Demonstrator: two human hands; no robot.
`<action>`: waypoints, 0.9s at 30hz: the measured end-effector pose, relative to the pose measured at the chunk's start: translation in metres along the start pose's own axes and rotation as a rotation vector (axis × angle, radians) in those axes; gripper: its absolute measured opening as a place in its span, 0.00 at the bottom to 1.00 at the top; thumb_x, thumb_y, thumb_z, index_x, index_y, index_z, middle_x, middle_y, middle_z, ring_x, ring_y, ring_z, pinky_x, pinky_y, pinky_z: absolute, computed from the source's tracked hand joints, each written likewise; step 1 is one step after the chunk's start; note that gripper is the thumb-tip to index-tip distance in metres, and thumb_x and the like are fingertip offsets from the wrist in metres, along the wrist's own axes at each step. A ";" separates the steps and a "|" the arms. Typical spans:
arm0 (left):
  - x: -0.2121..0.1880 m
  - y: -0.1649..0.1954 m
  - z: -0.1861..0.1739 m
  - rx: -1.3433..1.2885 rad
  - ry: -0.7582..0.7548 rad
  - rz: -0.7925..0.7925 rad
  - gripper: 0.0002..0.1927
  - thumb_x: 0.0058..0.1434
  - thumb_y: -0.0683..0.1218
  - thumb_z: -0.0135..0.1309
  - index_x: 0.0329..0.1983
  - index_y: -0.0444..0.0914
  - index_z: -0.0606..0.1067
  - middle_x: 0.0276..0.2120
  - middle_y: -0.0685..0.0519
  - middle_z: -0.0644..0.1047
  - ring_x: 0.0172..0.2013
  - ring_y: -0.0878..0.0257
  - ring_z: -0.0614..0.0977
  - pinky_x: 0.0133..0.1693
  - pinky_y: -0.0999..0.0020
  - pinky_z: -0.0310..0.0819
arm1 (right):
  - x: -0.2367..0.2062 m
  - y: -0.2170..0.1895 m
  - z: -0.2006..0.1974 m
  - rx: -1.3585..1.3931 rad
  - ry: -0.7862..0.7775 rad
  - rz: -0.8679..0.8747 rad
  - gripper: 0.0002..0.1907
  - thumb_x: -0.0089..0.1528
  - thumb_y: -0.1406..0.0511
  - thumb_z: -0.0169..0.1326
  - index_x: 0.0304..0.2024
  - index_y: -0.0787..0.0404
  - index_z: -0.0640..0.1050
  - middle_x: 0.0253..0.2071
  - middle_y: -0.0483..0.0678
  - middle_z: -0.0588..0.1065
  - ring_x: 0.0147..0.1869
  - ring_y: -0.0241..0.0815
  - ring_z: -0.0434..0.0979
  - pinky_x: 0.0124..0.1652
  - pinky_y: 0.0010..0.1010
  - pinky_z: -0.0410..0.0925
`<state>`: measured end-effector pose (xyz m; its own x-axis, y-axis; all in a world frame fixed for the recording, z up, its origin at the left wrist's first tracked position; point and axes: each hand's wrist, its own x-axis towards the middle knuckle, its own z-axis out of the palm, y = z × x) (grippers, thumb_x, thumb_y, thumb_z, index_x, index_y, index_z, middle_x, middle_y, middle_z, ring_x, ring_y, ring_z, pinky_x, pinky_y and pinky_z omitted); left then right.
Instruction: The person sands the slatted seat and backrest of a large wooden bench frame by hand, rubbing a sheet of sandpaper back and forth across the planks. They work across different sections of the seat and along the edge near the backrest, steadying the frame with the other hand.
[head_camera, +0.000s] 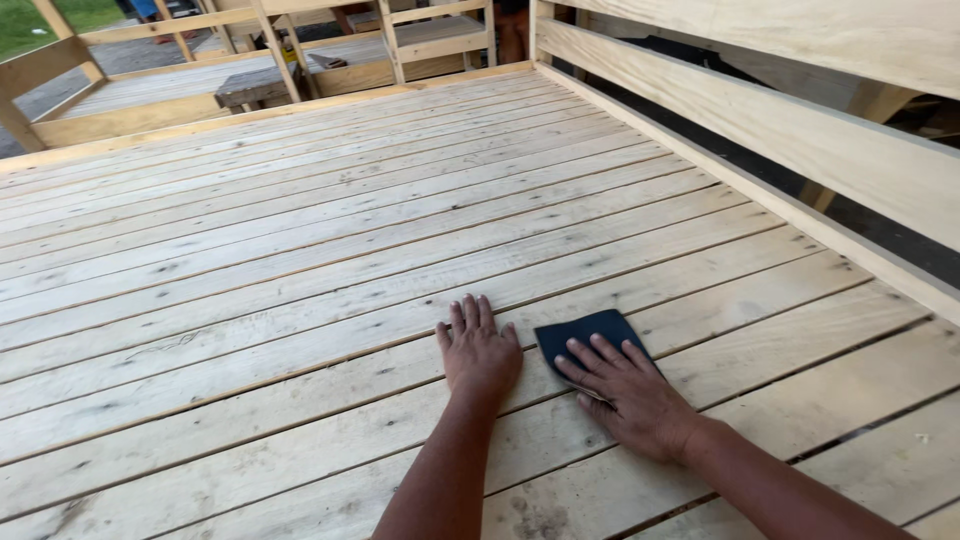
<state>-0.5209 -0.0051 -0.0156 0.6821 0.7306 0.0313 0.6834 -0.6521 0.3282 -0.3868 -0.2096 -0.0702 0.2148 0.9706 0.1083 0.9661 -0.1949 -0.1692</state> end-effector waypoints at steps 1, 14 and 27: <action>0.000 0.000 0.001 0.006 0.000 -0.003 0.37 0.70 0.59 0.31 0.79 0.41 0.45 0.78 0.51 0.43 0.77 0.54 0.40 0.72 0.51 0.29 | -0.009 0.003 -0.002 0.017 0.013 0.050 0.32 0.69 0.55 0.44 0.76 0.44 0.61 0.80 0.47 0.51 0.82 0.55 0.43 0.71 0.54 0.37; 0.000 0.001 0.000 0.048 0.008 -0.041 0.36 0.70 0.59 0.31 0.79 0.41 0.46 0.79 0.52 0.43 0.77 0.54 0.40 0.73 0.49 0.29 | -0.078 0.068 -0.033 0.099 0.321 0.215 0.28 0.60 0.62 0.51 0.65 0.44 0.73 0.74 0.43 0.63 0.78 0.47 0.57 0.71 0.43 0.53; 0.001 0.025 0.012 0.152 0.018 -0.036 0.37 0.71 0.59 0.28 0.79 0.38 0.44 0.78 0.48 0.41 0.76 0.50 0.39 0.71 0.47 0.30 | -0.128 0.143 -0.095 -0.253 -0.059 0.833 0.31 0.69 0.47 0.36 0.75 0.33 0.53 0.79 0.47 0.40 0.81 0.53 0.38 0.71 0.51 0.39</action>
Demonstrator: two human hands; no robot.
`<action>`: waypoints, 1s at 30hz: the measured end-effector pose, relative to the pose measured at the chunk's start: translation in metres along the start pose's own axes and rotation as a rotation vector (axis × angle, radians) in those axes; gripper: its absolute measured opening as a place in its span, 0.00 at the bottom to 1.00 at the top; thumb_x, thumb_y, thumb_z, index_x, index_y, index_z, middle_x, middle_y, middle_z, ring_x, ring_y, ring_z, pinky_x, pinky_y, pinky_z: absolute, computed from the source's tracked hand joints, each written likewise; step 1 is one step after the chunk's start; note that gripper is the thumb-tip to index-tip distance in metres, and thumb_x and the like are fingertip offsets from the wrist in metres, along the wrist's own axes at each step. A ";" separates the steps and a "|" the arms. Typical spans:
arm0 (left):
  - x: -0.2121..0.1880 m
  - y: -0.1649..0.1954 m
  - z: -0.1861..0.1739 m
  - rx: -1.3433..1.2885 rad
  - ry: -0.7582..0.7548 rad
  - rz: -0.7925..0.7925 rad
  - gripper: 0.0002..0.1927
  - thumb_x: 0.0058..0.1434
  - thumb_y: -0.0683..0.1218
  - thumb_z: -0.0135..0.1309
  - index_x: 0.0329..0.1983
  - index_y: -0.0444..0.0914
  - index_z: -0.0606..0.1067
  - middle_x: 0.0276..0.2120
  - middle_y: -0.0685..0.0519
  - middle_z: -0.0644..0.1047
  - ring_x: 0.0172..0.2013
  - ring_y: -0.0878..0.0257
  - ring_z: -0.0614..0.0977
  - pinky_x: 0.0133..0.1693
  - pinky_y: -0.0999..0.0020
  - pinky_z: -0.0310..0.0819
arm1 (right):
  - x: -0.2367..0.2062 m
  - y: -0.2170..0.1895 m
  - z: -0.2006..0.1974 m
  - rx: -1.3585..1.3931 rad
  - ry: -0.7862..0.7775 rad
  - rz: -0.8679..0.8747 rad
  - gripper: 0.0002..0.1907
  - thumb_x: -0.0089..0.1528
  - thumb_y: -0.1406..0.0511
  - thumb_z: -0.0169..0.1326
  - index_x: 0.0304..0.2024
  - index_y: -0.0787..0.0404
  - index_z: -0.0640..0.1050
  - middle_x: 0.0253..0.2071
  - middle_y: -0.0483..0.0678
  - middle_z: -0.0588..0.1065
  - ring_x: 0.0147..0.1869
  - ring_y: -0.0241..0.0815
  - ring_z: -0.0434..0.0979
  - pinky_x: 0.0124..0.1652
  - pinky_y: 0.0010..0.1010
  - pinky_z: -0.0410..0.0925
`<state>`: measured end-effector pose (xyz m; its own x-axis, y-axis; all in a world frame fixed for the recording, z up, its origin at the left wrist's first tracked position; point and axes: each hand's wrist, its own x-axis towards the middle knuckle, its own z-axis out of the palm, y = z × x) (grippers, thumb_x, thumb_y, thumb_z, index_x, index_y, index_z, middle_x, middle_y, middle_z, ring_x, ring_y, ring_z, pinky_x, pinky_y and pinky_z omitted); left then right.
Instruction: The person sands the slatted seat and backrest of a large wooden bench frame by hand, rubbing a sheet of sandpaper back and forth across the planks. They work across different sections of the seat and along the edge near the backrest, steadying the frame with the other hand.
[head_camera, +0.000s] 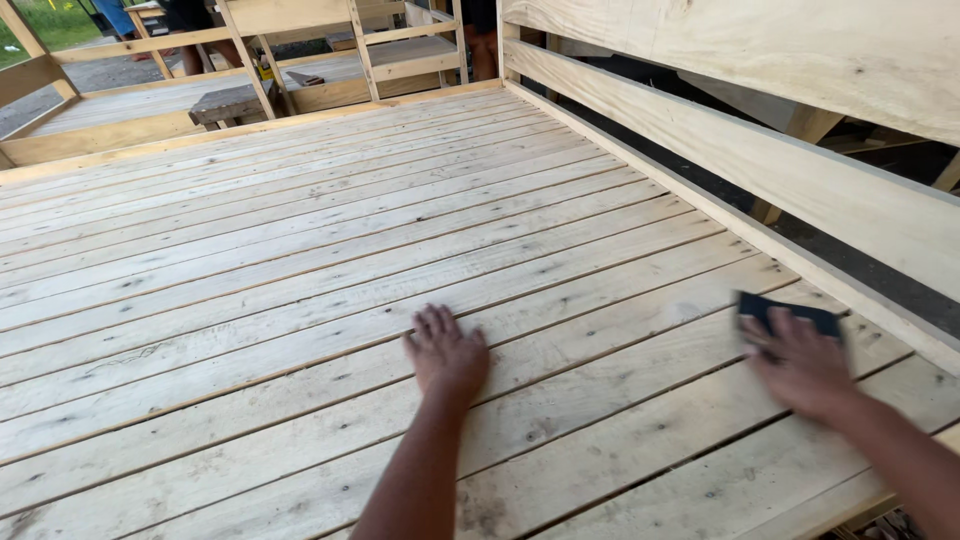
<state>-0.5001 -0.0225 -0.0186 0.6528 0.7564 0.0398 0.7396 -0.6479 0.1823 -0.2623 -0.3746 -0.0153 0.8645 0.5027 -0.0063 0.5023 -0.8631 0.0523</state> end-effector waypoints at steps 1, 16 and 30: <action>-0.003 0.016 0.002 0.019 0.002 0.060 0.36 0.72 0.58 0.27 0.78 0.37 0.43 0.78 0.46 0.41 0.76 0.48 0.39 0.70 0.46 0.30 | 0.000 -0.024 0.010 0.090 0.099 -0.173 0.31 0.67 0.49 0.36 0.74 0.33 0.56 0.80 0.43 0.45 0.83 0.50 0.41 0.73 0.47 0.41; -0.021 0.098 0.004 -0.115 -0.074 0.132 0.34 0.70 0.53 0.28 0.79 0.39 0.45 0.79 0.50 0.41 0.77 0.52 0.39 0.72 0.47 0.29 | 0.012 -0.010 0.000 0.005 0.053 -0.203 0.34 0.69 0.48 0.39 0.78 0.31 0.55 0.82 0.48 0.48 0.77 0.48 0.56 0.73 0.39 0.53; -0.021 0.106 0.005 -0.115 -0.074 0.115 0.34 0.70 0.54 0.29 0.79 0.41 0.46 0.79 0.52 0.42 0.77 0.53 0.40 0.72 0.47 0.30 | 0.032 0.025 -0.009 -0.080 -0.113 -0.030 0.32 0.70 0.44 0.24 0.78 0.26 0.43 0.82 0.39 0.35 0.83 0.49 0.33 0.74 0.53 0.32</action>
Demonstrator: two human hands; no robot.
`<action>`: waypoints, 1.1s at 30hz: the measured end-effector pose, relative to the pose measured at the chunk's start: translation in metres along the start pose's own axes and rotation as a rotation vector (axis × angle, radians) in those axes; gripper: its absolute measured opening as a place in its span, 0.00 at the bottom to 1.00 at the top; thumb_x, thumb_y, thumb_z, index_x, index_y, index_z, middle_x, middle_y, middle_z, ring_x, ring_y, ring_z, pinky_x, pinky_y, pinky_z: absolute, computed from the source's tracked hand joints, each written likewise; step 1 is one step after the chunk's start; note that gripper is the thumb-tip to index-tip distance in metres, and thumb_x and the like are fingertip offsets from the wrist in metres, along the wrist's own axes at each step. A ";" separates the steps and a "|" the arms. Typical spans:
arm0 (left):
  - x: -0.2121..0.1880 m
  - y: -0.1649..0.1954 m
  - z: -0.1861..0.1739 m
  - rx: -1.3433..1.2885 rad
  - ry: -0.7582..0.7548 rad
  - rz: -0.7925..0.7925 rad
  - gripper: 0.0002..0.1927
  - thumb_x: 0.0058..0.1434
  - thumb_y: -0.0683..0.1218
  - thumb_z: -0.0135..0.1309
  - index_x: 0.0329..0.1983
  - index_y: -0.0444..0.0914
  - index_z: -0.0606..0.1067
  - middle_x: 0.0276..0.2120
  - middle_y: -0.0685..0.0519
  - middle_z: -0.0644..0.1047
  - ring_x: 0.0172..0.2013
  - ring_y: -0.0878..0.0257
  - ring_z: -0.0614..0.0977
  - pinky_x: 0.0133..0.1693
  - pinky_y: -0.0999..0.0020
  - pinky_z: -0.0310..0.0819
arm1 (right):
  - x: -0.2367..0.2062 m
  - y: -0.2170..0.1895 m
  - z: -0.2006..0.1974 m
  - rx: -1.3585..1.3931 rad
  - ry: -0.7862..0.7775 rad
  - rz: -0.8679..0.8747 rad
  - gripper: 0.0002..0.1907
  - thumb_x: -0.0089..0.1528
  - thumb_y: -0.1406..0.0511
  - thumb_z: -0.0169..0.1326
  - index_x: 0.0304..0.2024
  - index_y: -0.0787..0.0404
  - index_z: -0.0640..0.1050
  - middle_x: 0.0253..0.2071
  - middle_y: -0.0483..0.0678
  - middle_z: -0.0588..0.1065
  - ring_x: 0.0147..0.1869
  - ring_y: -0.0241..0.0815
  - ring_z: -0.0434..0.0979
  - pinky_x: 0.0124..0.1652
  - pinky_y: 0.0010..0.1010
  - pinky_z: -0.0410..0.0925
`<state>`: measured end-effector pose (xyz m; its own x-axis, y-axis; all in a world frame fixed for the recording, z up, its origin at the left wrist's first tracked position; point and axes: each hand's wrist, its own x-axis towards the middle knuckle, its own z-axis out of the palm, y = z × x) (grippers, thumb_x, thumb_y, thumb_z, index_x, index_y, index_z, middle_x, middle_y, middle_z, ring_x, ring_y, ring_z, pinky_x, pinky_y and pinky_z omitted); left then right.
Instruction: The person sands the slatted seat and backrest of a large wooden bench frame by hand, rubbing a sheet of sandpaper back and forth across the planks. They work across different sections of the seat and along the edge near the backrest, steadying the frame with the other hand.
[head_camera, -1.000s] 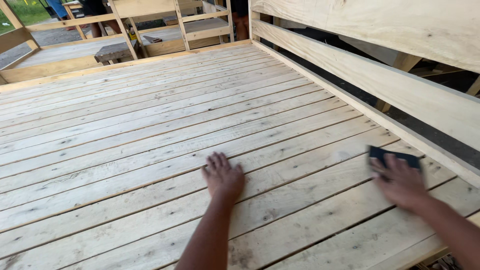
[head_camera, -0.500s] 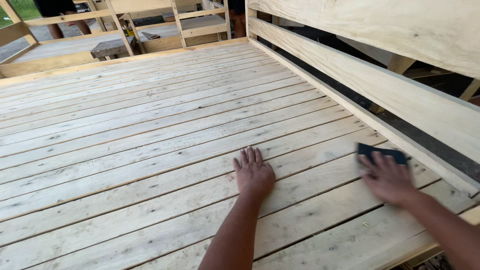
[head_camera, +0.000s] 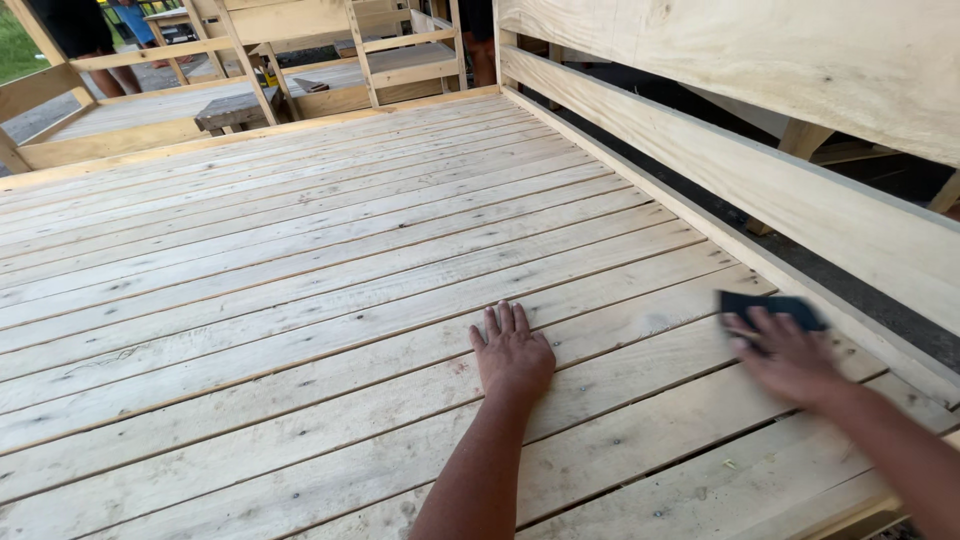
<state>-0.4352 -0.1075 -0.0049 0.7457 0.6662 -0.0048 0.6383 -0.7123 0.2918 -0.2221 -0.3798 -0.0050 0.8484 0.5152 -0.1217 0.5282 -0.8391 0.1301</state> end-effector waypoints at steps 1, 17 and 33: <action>0.000 0.001 0.000 0.000 -0.006 -0.008 0.34 0.70 0.54 0.29 0.79 0.41 0.46 0.79 0.52 0.42 0.77 0.53 0.40 0.72 0.46 0.30 | -0.004 -0.021 0.004 0.095 0.063 -0.147 0.33 0.68 0.43 0.25 0.77 0.25 0.46 0.81 0.39 0.38 0.84 0.46 0.34 0.75 0.48 0.33; -0.004 0.003 -0.008 0.039 -0.059 0.004 0.35 0.72 0.56 0.25 0.79 0.41 0.42 0.79 0.51 0.39 0.77 0.53 0.37 0.73 0.48 0.29 | 0.014 -0.040 0.000 0.429 0.143 -0.204 0.41 0.64 0.38 0.34 0.77 0.40 0.52 0.79 0.45 0.49 0.82 0.48 0.43 0.74 0.44 0.44; 0.002 -0.001 0.003 0.002 -0.003 0.012 0.35 0.70 0.56 0.29 0.78 0.40 0.46 0.79 0.51 0.43 0.77 0.52 0.41 0.72 0.45 0.31 | -0.012 0.084 0.015 0.062 -0.279 -0.179 0.35 0.63 0.36 0.18 0.75 0.14 0.42 0.82 0.26 0.28 0.85 0.37 0.20 0.78 0.45 0.27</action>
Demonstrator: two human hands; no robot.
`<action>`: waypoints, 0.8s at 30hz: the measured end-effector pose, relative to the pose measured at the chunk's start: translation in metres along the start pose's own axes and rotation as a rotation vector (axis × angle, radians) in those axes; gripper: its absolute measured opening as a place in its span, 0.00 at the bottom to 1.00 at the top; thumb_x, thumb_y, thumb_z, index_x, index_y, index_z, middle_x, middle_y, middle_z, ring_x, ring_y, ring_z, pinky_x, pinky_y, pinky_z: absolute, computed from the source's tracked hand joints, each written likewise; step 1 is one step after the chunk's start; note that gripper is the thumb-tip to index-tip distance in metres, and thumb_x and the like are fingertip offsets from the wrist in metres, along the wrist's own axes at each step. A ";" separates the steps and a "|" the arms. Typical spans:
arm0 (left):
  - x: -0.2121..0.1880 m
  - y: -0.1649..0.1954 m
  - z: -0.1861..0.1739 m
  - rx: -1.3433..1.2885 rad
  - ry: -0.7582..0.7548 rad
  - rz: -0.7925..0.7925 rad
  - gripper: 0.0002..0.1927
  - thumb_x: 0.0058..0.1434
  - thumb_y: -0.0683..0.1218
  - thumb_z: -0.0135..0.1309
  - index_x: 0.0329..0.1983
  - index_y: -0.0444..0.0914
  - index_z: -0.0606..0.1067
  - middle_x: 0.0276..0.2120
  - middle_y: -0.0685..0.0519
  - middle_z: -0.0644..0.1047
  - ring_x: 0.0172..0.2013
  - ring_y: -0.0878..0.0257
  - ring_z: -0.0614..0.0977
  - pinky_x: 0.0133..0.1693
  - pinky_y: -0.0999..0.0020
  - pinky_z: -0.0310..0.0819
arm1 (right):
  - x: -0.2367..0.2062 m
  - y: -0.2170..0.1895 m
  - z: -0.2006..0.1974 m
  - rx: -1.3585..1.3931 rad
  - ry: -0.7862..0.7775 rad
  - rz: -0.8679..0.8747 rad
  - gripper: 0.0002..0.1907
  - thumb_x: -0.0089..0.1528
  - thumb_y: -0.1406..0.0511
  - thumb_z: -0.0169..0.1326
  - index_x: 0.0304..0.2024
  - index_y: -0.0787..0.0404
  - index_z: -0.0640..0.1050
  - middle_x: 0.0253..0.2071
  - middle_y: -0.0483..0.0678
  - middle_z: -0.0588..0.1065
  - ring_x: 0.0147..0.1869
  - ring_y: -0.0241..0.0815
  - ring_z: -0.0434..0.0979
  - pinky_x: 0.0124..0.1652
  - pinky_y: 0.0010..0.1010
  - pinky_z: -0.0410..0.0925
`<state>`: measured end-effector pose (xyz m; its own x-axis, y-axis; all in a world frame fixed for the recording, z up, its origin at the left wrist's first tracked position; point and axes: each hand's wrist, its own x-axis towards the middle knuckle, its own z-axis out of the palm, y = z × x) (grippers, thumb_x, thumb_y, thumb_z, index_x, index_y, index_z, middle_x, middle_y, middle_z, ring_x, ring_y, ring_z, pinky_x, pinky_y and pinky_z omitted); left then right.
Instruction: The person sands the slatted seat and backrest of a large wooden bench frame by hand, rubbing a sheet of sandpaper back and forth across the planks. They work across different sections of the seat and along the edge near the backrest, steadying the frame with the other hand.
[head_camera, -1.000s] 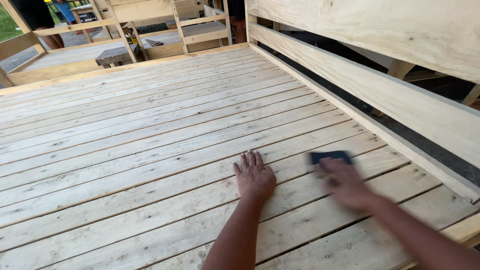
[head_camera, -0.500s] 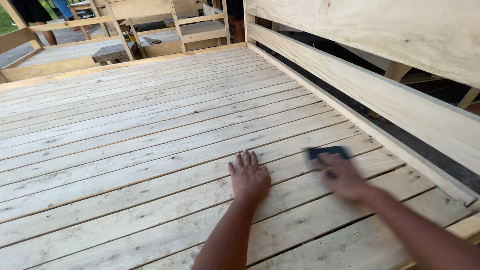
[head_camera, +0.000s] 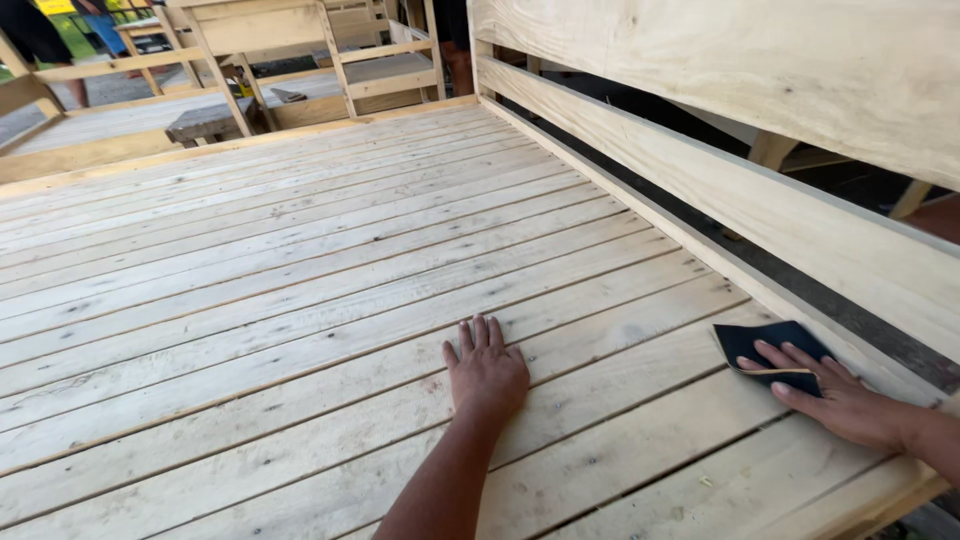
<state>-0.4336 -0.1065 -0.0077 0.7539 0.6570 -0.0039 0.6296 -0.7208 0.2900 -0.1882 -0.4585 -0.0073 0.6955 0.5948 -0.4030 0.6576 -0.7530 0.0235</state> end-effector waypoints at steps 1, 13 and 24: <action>0.001 0.003 0.000 0.010 -0.008 -0.010 0.36 0.70 0.56 0.29 0.78 0.39 0.45 0.79 0.50 0.43 0.77 0.52 0.40 0.72 0.45 0.31 | 0.005 -0.002 0.000 -0.008 0.009 0.000 0.35 0.63 0.36 0.18 0.75 0.15 0.41 0.82 0.27 0.27 0.85 0.38 0.19 0.77 0.45 0.27; 0.003 0.022 -0.006 0.012 -0.010 0.072 0.36 0.70 0.57 0.30 0.78 0.38 0.46 0.78 0.49 0.43 0.76 0.52 0.41 0.71 0.45 0.31 | -0.011 -0.005 0.008 -0.088 -0.129 -0.013 0.37 0.63 0.37 0.17 0.77 0.17 0.38 0.82 0.27 0.23 0.84 0.39 0.16 0.78 0.47 0.25; 0.015 -0.005 -0.006 -0.875 0.295 0.038 0.29 0.72 0.56 0.29 0.74 0.46 0.63 0.72 0.50 0.66 0.73 0.52 0.65 0.73 0.60 0.52 | 0.029 -0.198 0.029 -0.016 0.245 -0.613 0.33 0.69 0.50 0.37 0.77 0.32 0.52 0.81 0.43 0.38 0.83 0.48 0.30 0.75 0.45 0.31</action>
<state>-0.4268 -0.0919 -0.0039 0.6169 0.7528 0.2296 0.1490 -0.3981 0.9052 -0.3065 -0.3002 -0.0500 0.2379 0.9628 -0.1279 0.9584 -0.2541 -0.1297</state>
